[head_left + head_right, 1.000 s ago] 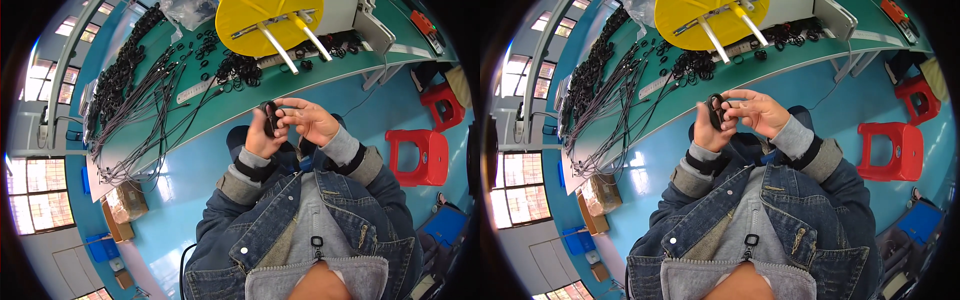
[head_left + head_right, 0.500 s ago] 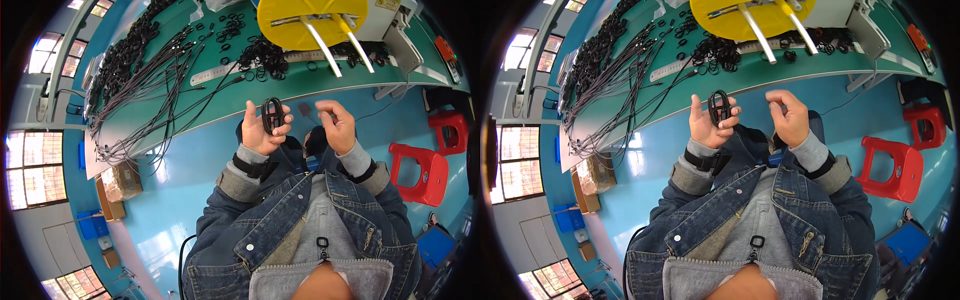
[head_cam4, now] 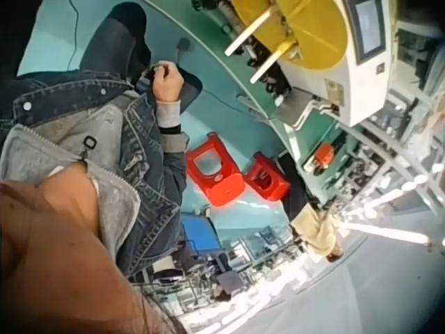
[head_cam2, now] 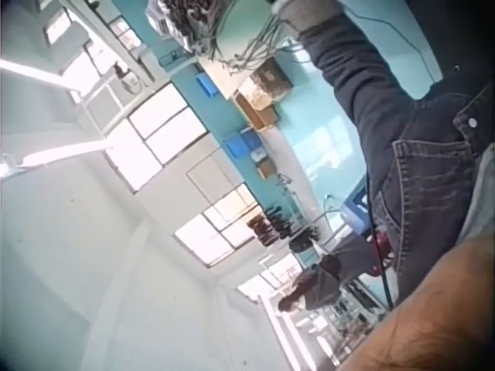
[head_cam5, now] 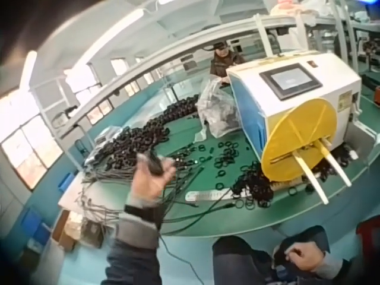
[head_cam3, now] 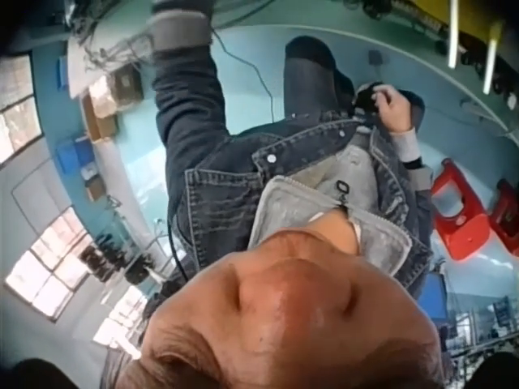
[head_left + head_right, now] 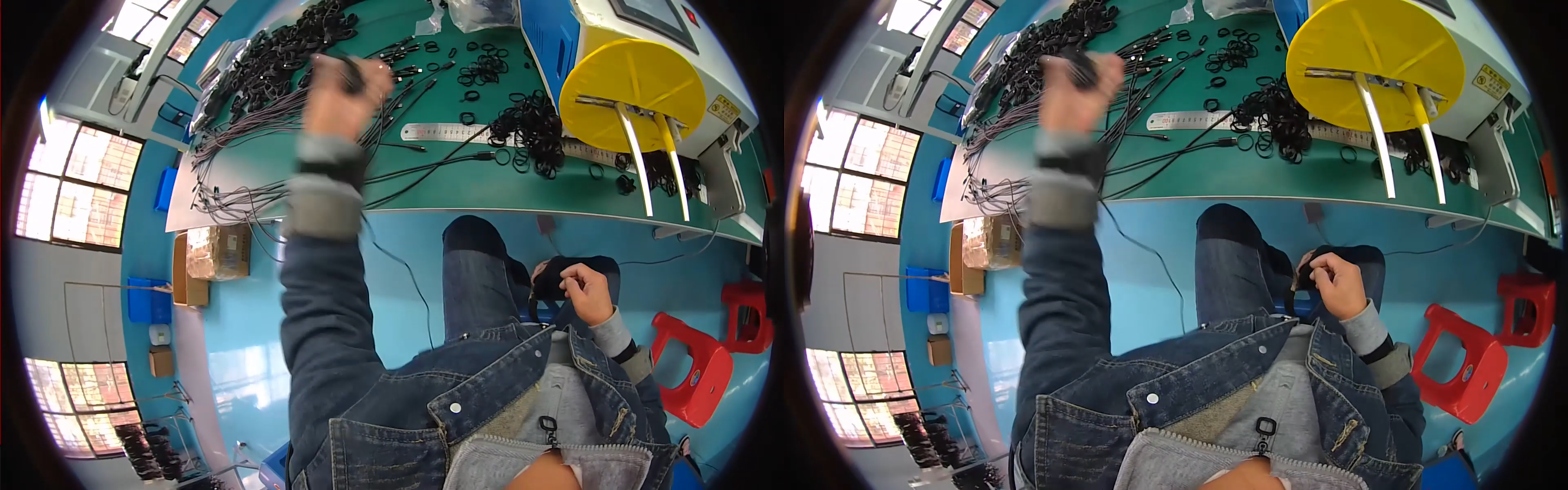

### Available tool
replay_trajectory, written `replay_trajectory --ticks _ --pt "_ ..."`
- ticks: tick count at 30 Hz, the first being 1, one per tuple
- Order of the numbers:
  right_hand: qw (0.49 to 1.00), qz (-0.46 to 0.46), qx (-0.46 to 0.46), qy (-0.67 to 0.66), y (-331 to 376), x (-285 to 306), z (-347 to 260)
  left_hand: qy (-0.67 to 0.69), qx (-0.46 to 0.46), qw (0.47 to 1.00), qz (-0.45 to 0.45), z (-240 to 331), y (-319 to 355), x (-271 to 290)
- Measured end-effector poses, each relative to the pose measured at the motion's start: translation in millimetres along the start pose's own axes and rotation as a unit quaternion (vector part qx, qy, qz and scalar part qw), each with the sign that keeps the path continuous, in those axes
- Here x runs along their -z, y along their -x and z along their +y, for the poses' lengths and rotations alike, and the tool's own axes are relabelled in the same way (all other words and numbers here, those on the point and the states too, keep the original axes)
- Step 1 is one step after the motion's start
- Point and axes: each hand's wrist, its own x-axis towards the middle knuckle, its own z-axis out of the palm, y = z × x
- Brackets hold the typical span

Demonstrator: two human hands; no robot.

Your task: The person winds a cable around the spindles of a machine, removes the coiled cable, and secures it with a tie by hand before repeating the process.

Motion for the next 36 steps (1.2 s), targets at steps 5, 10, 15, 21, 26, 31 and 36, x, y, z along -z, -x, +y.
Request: replay_trajectory --ticks 5,10,15,21,26,31,36 --pt "1.000 -0.016 -0.004 -0.018 -7.2 -11.8 -4.3 -0.657 0.003 0.736 0.162 68.6 -76.0 88.2" --pt "0.996 -0.024 0.053 0.061 -10.8 -15.3 -5.0 -0.814 0.087 0.570 0.068 -61.3 -60.7 88.1" --pt "0.993 -0.014 0.057 0.100 -1.9 -4.2 -15.6 -0.890 -0.002 0.453 0.054 -53.1 -91.6 110.7" --pt "0.995 0.002 0.045 0.084 5.1 2.1 -20.0 -0.452 -0.346 0.762 0.307 50.0 -71.0 20.7" --pt "0.982 0.111 0.148 0.041 11.2 12.9 -65.0 -0.423 -0.336 0.837 0.091 56.6 32.1 -45.1" --pt "0.834 0.270 0.433 0.210 11.7 39.1 -144.2 -0.515 -0.277 0.794 -0.164 14.7 111.5 -70.0" --pt "0.920 0.141 0.336 0.143 33.6 38.5 -131.1 -0.534 -0.236 0.799 -0.143 -16.1 137.0 -88.4"
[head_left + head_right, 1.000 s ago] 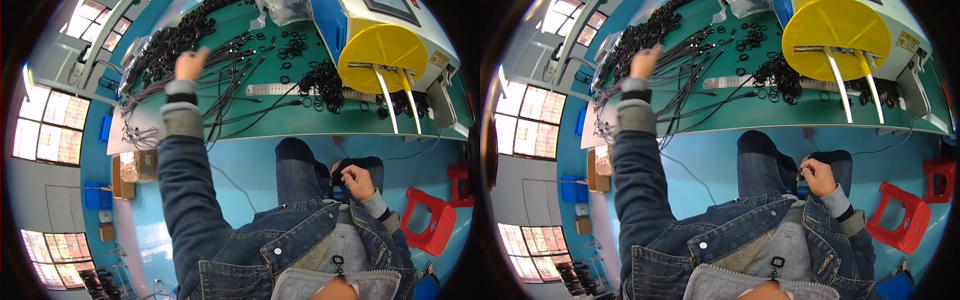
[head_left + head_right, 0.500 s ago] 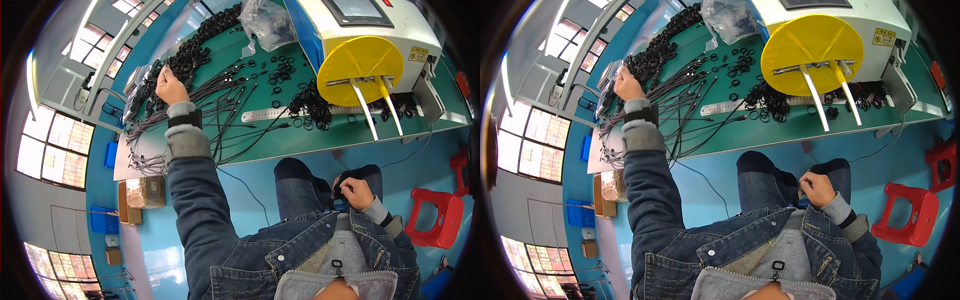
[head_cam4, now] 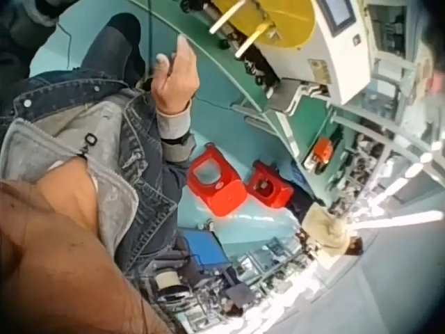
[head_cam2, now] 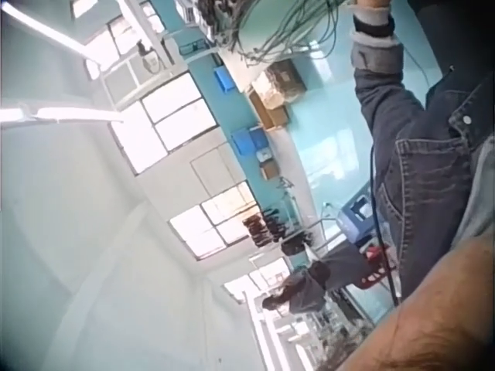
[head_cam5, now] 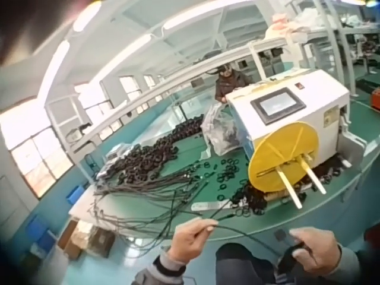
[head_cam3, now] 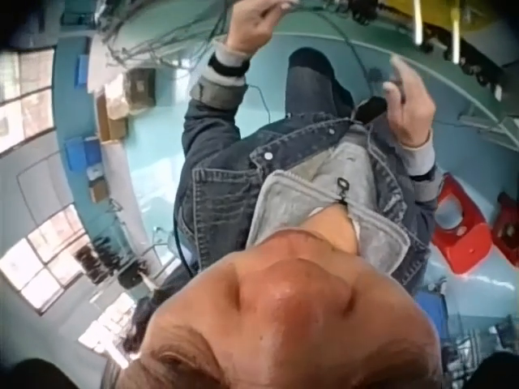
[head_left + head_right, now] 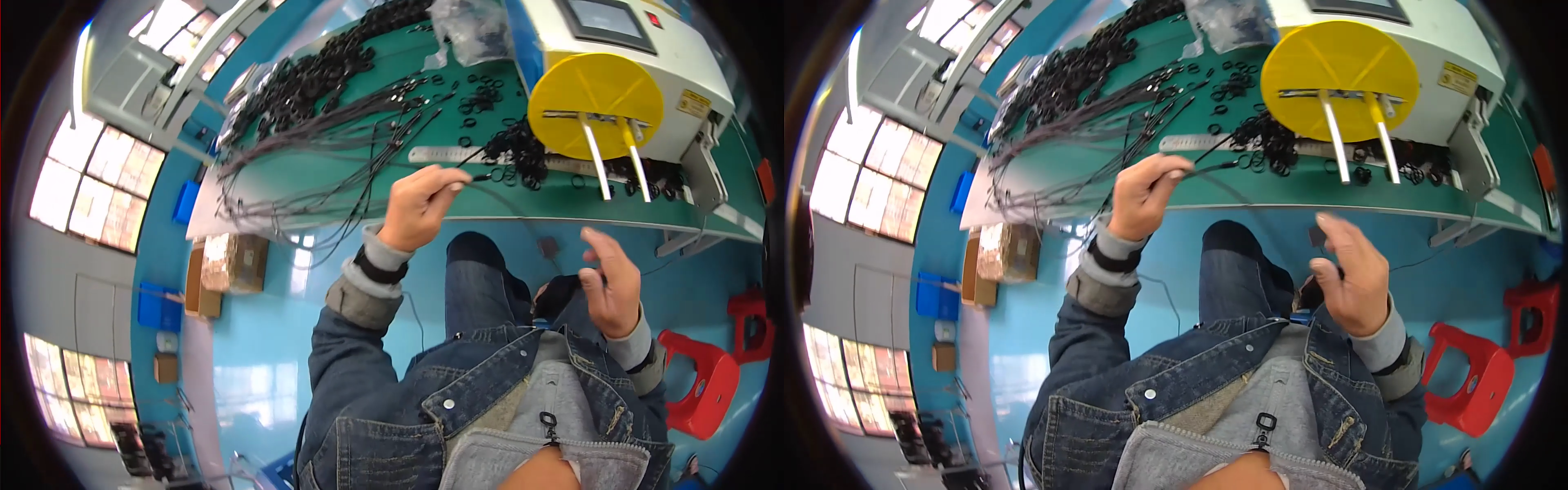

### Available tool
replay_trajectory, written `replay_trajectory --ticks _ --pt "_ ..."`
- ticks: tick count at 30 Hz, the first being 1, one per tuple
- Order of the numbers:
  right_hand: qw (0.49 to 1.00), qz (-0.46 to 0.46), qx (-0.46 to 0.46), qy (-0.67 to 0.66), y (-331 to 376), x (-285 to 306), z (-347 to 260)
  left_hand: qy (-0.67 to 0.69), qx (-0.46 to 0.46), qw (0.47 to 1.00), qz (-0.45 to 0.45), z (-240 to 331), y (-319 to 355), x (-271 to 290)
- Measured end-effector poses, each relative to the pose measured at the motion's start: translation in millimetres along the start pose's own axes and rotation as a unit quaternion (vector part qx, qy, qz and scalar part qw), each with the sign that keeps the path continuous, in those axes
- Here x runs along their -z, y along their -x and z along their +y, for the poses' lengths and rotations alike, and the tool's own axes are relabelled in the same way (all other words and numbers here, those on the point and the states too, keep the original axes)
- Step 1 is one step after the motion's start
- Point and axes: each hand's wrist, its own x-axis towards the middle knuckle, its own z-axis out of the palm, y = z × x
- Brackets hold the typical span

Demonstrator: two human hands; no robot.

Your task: The person winds a cable around the spindles of a machine, removes the coiled cable, and secures it with a tie by hand before repeating the process.

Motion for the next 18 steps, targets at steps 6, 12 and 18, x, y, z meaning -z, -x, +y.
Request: replay_trajectory --ticks 6,12,18 --pt "0.980 0.022 0.119 0.161 12.3 -2.8 1.9 0.087 -0.046 0.995 -0.027 33.0 -0.5 -21.8" --pt "0.987 0.027 0.000 0.159 16.4 20.0 12.0 0.053 -0.070 0.996 0.002 51.6 -14.3 -71.8" --pt "0.934 0.225 0.142 0.237 -29.9 54.7 9.9 0.024 -0.090 0.996 0.004 76.9 -39.9 -84.3"
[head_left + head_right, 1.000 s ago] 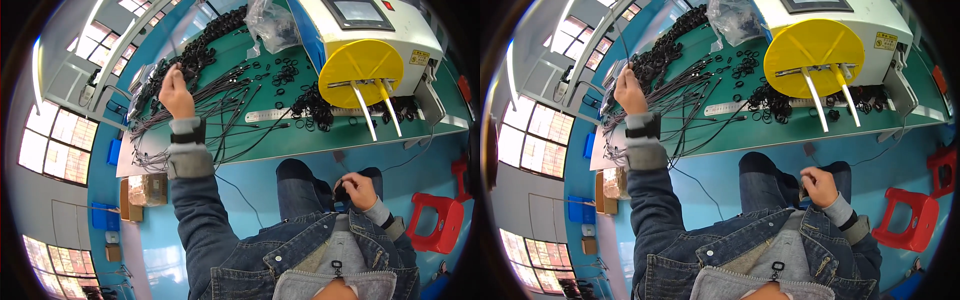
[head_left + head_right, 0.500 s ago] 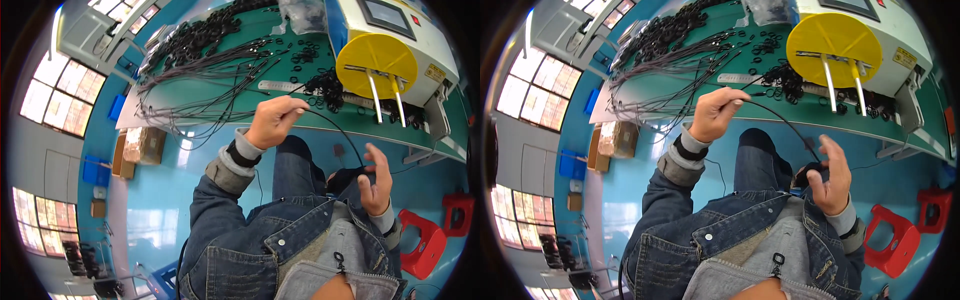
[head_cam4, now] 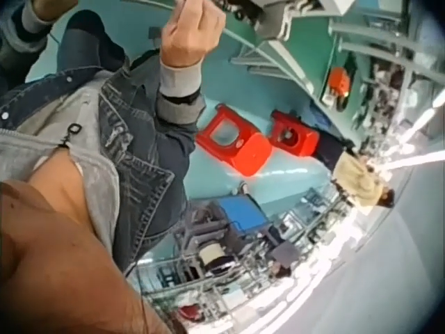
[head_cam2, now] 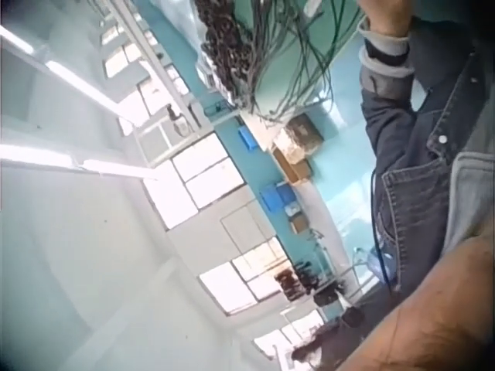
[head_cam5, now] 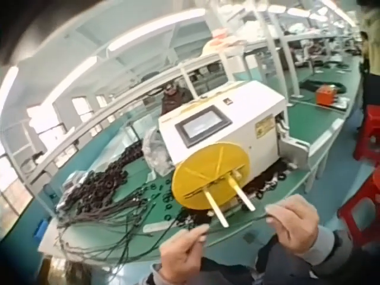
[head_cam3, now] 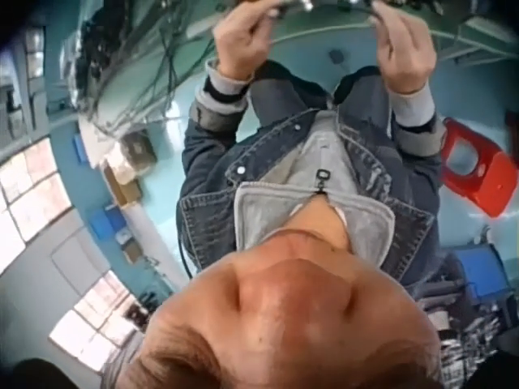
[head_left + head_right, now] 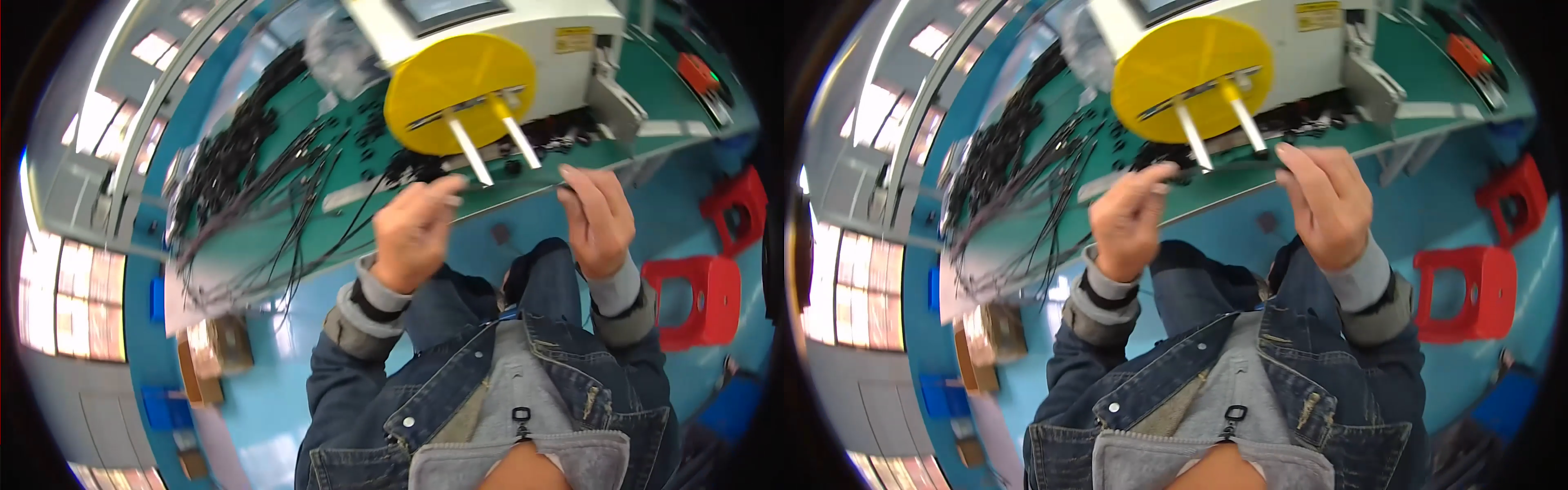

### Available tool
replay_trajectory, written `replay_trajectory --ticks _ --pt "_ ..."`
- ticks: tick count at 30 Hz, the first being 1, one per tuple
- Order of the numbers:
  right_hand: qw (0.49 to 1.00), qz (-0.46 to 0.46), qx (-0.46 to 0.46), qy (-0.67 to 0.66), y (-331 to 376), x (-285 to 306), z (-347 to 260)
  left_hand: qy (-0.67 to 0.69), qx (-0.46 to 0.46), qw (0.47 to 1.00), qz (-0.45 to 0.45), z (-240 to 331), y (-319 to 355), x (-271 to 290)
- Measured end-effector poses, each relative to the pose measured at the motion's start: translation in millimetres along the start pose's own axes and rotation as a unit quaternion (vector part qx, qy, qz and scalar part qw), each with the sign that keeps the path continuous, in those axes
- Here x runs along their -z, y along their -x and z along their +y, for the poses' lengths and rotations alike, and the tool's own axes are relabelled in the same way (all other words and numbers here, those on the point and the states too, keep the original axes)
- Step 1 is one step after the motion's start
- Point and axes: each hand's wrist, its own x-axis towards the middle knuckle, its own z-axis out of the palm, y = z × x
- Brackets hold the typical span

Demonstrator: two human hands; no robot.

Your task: The person winds a cable around the spindles of a machine, removes the coiled cable, and secures it with a tie by hand before repeating the process.

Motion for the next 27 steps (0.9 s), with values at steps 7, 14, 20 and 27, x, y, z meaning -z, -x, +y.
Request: replay_trajectory --ticks 7,14,20,27 --pt "0.997 0.030 -0.065 -0.030 7.9 -34.9 48.0 0.098 0.073 0.992 0.029 -28.9 -19.4 -28.2" --pt "0.988 0.021 -0.141 -0.058 -6.0 -81.9 73.7 0.112 0.132 0.984 0.034 -53.5 -32.7 -28.7" --pt "0.984 -0.004 -0.176 -0.004 -9.2 -99.5 87.9 0.101 0.121 0.987 0.025 -56.6 -40.5 -38.4" --pt "0.975 0.043 -0.220 -0.003 17.5 -90.9 97.7 0.088 0.140 0.986 0.034 -64.9 -37.8 -45.0"
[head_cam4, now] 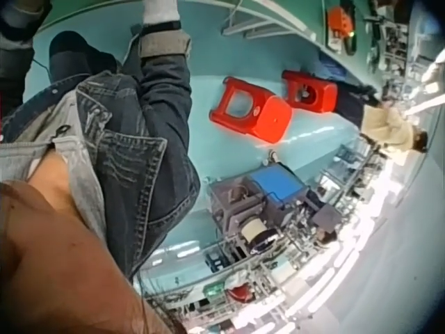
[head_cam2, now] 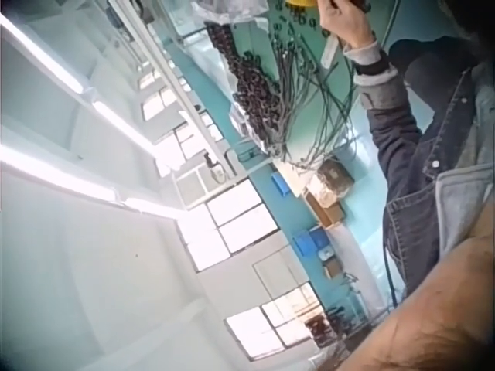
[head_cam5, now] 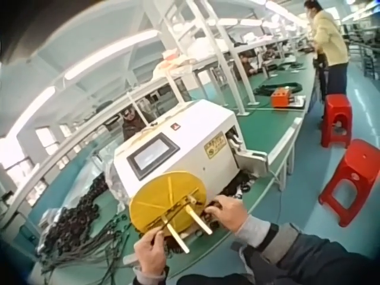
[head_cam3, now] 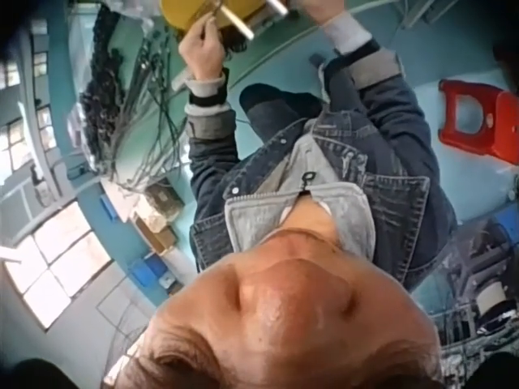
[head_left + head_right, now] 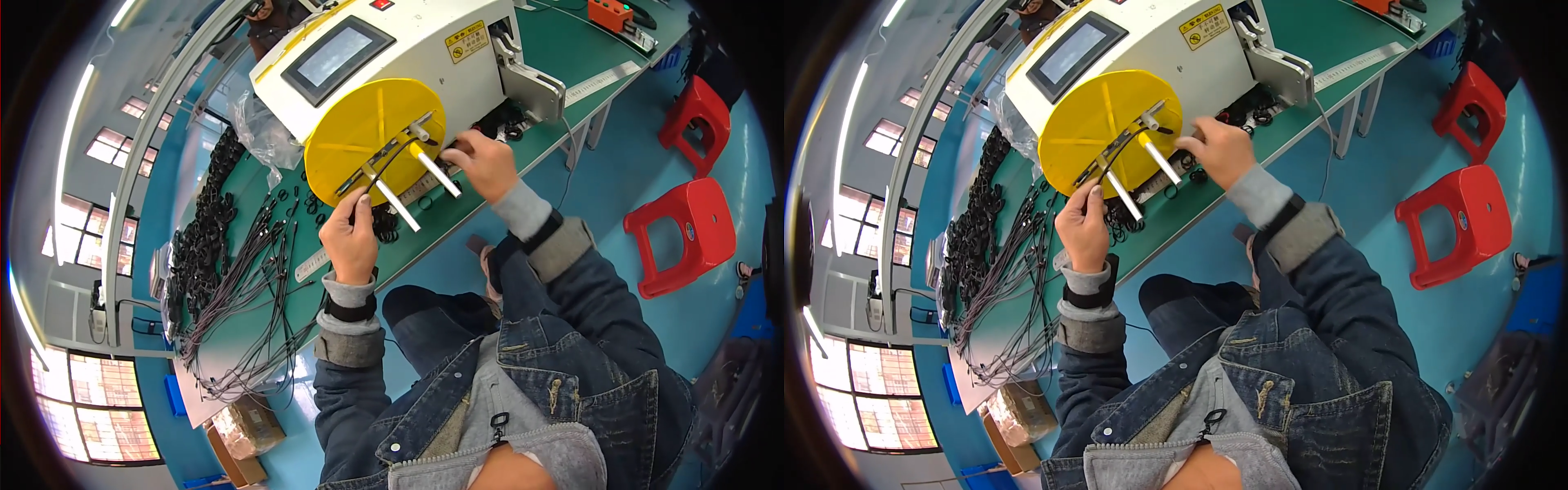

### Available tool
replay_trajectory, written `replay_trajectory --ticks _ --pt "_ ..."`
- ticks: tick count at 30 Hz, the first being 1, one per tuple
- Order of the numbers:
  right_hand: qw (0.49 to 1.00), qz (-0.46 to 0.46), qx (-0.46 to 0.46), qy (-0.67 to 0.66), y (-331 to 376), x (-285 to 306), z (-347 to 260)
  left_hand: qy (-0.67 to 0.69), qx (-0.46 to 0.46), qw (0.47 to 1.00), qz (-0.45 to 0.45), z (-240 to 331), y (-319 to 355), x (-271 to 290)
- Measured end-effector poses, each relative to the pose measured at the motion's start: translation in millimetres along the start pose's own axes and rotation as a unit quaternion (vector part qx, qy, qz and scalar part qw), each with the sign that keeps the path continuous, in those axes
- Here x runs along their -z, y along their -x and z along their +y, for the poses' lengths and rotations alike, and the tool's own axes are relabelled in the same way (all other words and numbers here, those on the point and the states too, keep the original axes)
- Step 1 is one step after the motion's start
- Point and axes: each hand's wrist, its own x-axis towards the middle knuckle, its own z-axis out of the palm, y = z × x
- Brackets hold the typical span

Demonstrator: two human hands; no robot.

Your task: The person winds a cable around the spindles of a machine, removes the coiled cable, and secures it with a tie by hand before repeating the process.

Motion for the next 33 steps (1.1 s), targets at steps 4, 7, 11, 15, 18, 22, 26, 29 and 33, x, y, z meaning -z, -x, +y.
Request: replay_trajectory --ticks 4,7,11,15,18,22,26,29,33 --pt "0.998 -0.022 -0.065 0.015 48.2 31.2 15.2 0.015 0.021 0.999 0.022 -3.5 9.9 2.0" --pt "0.993 -0.063 -0.100 0.019 76.0 50.7 19.8 0.019 -0.007 0.999 0.049 -5.1 12.5 1.2" --pt "0.982 -0.116 -0.149 -0.001 99.8 66.0 19.7 -0.060 -0.084 0.993 0.057 4.6 12.3 7.1" --pt "0.968 -0.161 -0.190 -0.034 110.9 65.3 13.4 -0.108 -0.135 0.984 0.048 17.0 15.0 11.2" --pt "0.961 -0.188 -0.196 -0.049 113.2 63.7 12.5 -0.119 -0.139 0.982 0.043 22.3 18.2 13.4" --pt "0.955 -0.222 -0.188 -0.051 116.4 63.5 12.0 -0.124 -0.139 0.982 0.039 22.5 23.9 15.3" --pt "0.948 -0.242 -0.199 -0.057 121.7 62.5 15.0 -0.098 -0.128 0.986 0.040 20.3 32.9 10.0" --pt "0.945 -0.250 -0.205 -0.059 122.2 62.5 15.4 -0.088 -0.125 0.988 0.038 21.3 37.0 5.1" --pt "0.943 -0.256 -0.201 -0.065 115.2 66.0 9.9 -0.114 -0.151 0.981 0.040 26.8 38.5 -5.7"
